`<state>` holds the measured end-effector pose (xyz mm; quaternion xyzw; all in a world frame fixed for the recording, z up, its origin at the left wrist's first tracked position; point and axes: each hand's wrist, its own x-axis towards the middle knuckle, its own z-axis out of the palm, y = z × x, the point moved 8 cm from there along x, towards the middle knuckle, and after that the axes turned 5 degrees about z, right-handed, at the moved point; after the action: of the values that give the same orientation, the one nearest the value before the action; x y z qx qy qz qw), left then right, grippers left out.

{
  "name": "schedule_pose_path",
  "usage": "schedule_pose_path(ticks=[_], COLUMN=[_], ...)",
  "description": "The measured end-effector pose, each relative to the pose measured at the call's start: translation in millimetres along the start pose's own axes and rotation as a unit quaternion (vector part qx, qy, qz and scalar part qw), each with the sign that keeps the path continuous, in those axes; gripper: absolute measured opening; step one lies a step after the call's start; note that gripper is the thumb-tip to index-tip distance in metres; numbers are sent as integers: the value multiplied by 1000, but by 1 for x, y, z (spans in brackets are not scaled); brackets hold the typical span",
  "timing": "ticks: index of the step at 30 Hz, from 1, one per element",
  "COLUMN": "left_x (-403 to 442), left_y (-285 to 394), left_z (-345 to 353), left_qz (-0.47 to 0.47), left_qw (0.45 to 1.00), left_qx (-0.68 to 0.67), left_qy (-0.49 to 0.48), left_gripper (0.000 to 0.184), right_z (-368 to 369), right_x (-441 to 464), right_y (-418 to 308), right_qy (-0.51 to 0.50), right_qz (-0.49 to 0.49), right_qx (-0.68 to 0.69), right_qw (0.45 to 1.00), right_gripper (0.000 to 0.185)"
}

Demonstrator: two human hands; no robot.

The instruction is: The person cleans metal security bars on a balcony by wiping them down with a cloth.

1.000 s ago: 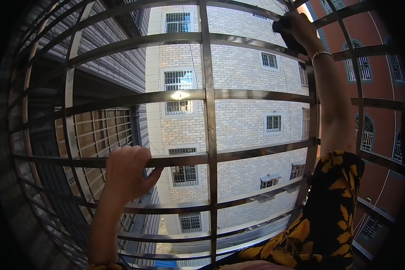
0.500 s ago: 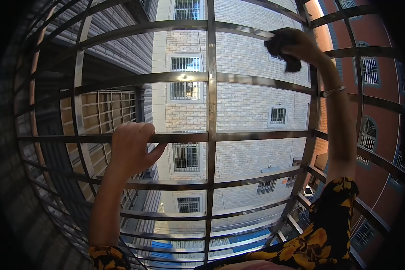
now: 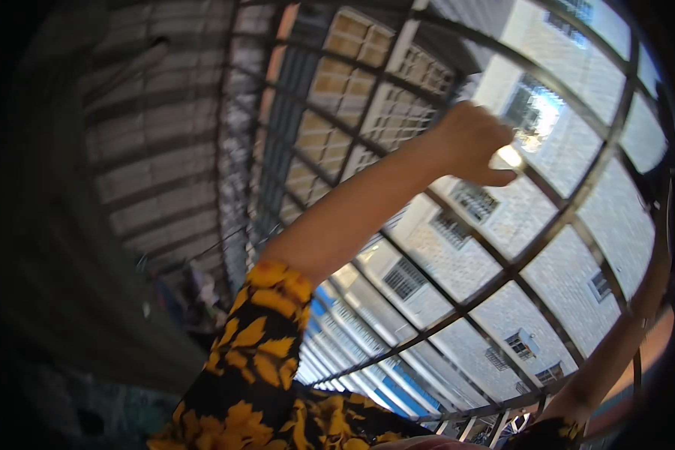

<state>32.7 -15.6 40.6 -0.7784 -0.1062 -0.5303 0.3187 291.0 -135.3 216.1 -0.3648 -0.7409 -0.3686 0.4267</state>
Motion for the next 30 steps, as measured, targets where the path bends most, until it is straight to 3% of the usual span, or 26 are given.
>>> schedule_pose_path(ticks=[1, 2, 4, 5, 6, 7, 8, 10, 14, 18, 20, 21, 22, 23, 24, 26, 28, 29, 30], left_x=[0, 0, 4, 2, 1, 1, 0, -1, -4, -67, -135, -183, -236, -290, -336, -398, -405, -406, -418], left_y=[1, 2, -1, -2, -4, -8, -11, -11, -12, 16, -4, -7, -13, -8, -3, 34, 59, 62, 58], left_z=[-3, -2, 5, 6, 8, 15, 21, 21, 24, -69, -102, -128, -142, -136, -122, -91, -64, -59, -50], left_qz=[2, -7, -61, -61, -61, -83, -105, -84, -63, 120, -18, -85, -188, -391, -428, -509, -529, -531, -591], left_qw=[1000, 1000, 995, 996, 996, 992, 985, 990, 985, 968, 981, 966, 924, 815, 799, 827, 816, 815, 746], left_qx=[-8, 21, 36, 28, 18, 29, 38, 42, 23, 144, 31, 57, -51, -164, -236, -150, -214, -212, -263], left_qy=[20, 0, -76, -67, -56, -92, -130, -110, -158, 169, 192, 236, 330, 395, 350, 188, 90, 92, 158], left_gripper=[50, 56, 71, 72, 72, 67, 64, 62, 57, 47, 42, 28, 17, 26, 16, 11, 18, 18, 28], right_z=[-16, -31, -4, 13, 37, 67, 87, 140, 237, 305, 328, 339, 350, 360, 370, 384, 393, 398, 403], right_x=[-23, -69, -146, -196, -174, -216, -213, -223, -271, -313, -320, -319, -317, -310, -306, -288, -272, -266, -261], right_y=[-90, -147, -83, -48, -175, -169, -228, -264, -265, -257, -260, -264, -268, -276, -280, -299, -318, -328, -337], right_qy=[132, 269, 141, 72, 97, 45, 59, -46, -153, -122, -107, -102, -92, -99, -98, -126, -135, -152, -167], right_qz=[-190, -365, -75, 68, -53, -105, -117, -75, 107, 263, 296, 312, 326, 314, 318, 259, 209, 192, 173], right_qx=[-40, -82, -85, -119, 6, 112, 226, 328, 445, 564, 600, 617, 633, 647, 649, 637, 637, 631, 626], right_qw=[972, 888, 984, 988, 994, 987, 965, 940, 876, 773, 735, 716, 696, 687, 685, 715, 729, 736, 742], right_gripper=[29, 24, 36, 43, 18, 34, 29, 25, 33, 29, 27, 27, 27, 29, 29, 33, 37, 38, 40])
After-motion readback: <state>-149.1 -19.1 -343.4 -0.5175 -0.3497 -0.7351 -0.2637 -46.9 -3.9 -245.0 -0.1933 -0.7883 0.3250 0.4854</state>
